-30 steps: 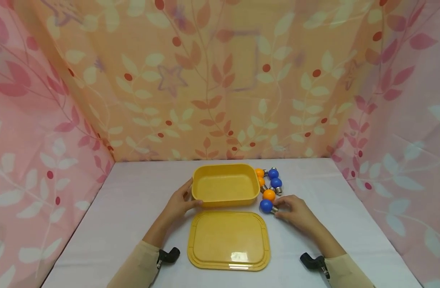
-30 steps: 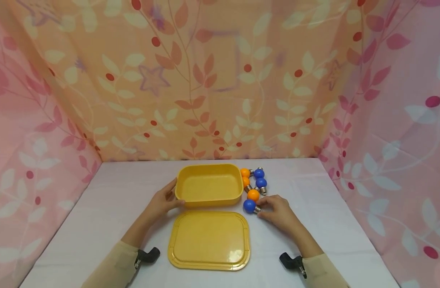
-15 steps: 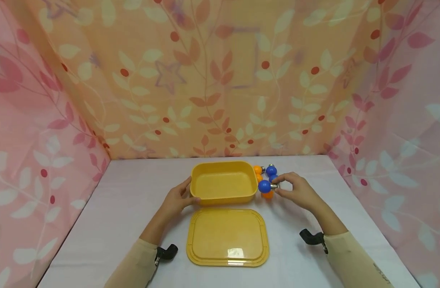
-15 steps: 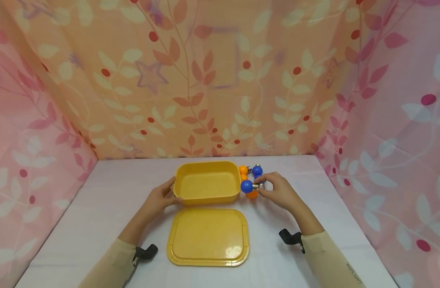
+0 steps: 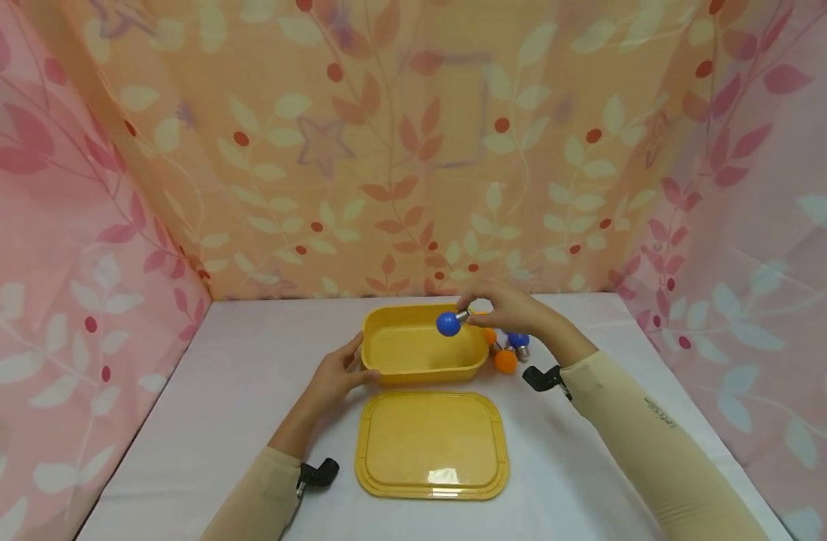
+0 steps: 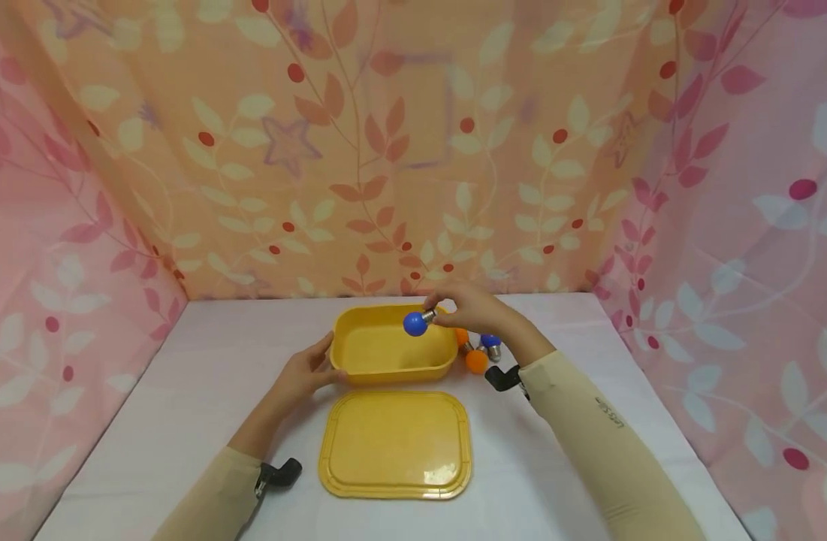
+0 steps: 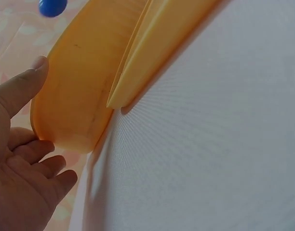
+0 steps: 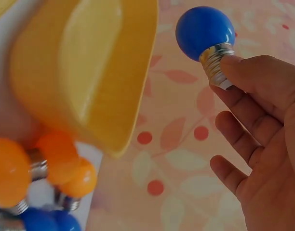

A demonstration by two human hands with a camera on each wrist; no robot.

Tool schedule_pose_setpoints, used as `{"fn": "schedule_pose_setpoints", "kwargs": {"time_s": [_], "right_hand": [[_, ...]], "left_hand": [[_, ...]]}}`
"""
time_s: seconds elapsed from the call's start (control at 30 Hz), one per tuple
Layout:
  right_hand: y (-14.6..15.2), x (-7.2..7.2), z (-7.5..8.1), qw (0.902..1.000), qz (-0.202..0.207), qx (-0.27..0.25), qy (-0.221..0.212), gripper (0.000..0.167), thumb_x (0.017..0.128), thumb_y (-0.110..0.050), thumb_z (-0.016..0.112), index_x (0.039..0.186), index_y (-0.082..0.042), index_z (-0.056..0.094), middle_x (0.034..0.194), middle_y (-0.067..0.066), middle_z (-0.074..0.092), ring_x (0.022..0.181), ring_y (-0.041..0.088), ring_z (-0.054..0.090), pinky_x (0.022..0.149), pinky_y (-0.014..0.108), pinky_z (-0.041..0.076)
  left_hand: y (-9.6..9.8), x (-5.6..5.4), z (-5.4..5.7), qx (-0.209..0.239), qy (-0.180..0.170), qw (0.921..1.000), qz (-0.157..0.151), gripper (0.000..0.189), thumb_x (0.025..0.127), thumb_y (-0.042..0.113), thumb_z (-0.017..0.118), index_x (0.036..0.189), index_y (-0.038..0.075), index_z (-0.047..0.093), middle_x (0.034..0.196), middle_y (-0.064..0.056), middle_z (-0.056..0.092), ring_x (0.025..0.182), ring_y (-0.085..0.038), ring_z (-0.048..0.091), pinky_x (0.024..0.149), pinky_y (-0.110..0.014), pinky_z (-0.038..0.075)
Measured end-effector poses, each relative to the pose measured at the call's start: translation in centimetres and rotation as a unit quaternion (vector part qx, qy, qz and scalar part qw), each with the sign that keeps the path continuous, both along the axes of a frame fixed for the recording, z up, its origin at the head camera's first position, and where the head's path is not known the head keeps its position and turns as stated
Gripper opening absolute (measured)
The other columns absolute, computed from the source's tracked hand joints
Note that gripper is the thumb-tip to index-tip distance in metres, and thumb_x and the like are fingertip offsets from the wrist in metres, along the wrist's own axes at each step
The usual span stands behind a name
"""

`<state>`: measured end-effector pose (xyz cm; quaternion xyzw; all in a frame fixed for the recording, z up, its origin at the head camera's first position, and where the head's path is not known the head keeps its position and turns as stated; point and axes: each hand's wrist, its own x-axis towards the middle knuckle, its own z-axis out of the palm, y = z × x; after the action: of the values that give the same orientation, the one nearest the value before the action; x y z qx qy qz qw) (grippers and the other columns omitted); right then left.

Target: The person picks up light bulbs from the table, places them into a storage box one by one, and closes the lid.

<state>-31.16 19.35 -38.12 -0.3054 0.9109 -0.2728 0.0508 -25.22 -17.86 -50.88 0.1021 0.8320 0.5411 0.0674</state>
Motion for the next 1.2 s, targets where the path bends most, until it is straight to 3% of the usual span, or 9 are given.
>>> {"fn": "schedule_pose_setpoints", "kwargs": {"time_s": [0.27, 0.6, 0.9, 1.1, 1.2], "right_hand": [[-4.8, -3.4, 0.7, 0.9941, 0.095, 0.05, 0.015, 0.02, 0.093, -0.021, 0.078, 0.111, -0.027, 0.076, 0.115, -0.011, 0.07, 0.122, 0.022, 0.056, 0.11, 0.047, 0.046], [-9.6, -5.6, -1.8, 0.9786, 0.171, 0.112, -0.021, 0.022, 0.091, -0.019, 0.078, 0.113, -0.023, 0.079, 0.112, -0.014, 0.071, 0.119, 0.027, 0.059, 0.104, 0.039, 0.049], [-12.6, -5.5, -4.2, 0.9635, 0.211, 0.152, -0.065, 0.024, 0.09, -0.014, 0.079, 0.113, -0.021, 0.079, 0.11, -0.013, 0.07, 0.113, 0.023, 0.061, 0.101, 0.033, 0.051], [-13.6, -4.8, -5.0, 0.9661, 0.188, 0.166, -0.061, 0.024, 0.091, -0.015, 0.078, 0.113, -0.025, 0.079, 0.111, -0.014, 0.068, 0.11, 0.013, 0.058, 0.102, 0.03, 0.049], [-13.5, -4.5, -4.8, 0.9698, 0.179, 0.157, -0.053, 0.027, 0.092, -0.018, 0.078, 0.118, -0.021, 0.078, 0.117, -0.009, 0.07, 0.116, 0.018, 0.059, 0.105, 0.034, 0.049]], "left_hand": [[0.7, 0.0, -0.1, -0.013, -0.004, 0.9999, 0.007, 0.103, 0.079, 0.049, 0.086, 0.162, 0.025, 0.031, 0.167, -0.004, 0.032, 0.151, -0.033, 0.034, 0.123, -0.052, 0.03], [1.5, 0.0, 0.2, -0.013, -0.021, 0.9995, 0.018, 0.093, 0.086, 0.035, 0.084, 0.162, 0.026, 0.031, 0.166, -0.005, 0.034, 0.15, -0.033, 0.036, 0.123, -0.053, 0.031], [1.5, 0.3, 0.0, -0.008, -0.003, 1.0, 0.0, 0.096, 0.085, 0.038, 0.085, 0.163, 0.025, 0.029, 0.165, -0.001, 0.033, 0.15, -0.032, 0.036, 0.123, -0.052, 0.031], [1.7, 0.2, -0.1, -0.005, 0.004, 0.9999, -0.009, 0.094, 0.086, 0.036, 0.084, 0.162, 0.023, 0.03, 0.166, -0.001, 0.032, 0.151, -0.032, 0.035, 0.123, -0.051, 0.031], [1.9, 0.2, 0.0, -0.004, 0.007, 0.9999, -0.008, 0.094, 0.086, 0.035, 0.084, 0.162, 0.023, 0.031, 0.165, -0.001, 0.034, 0.15, -0.031, 0.036, 0.122, -0.051, 0.032]]}}
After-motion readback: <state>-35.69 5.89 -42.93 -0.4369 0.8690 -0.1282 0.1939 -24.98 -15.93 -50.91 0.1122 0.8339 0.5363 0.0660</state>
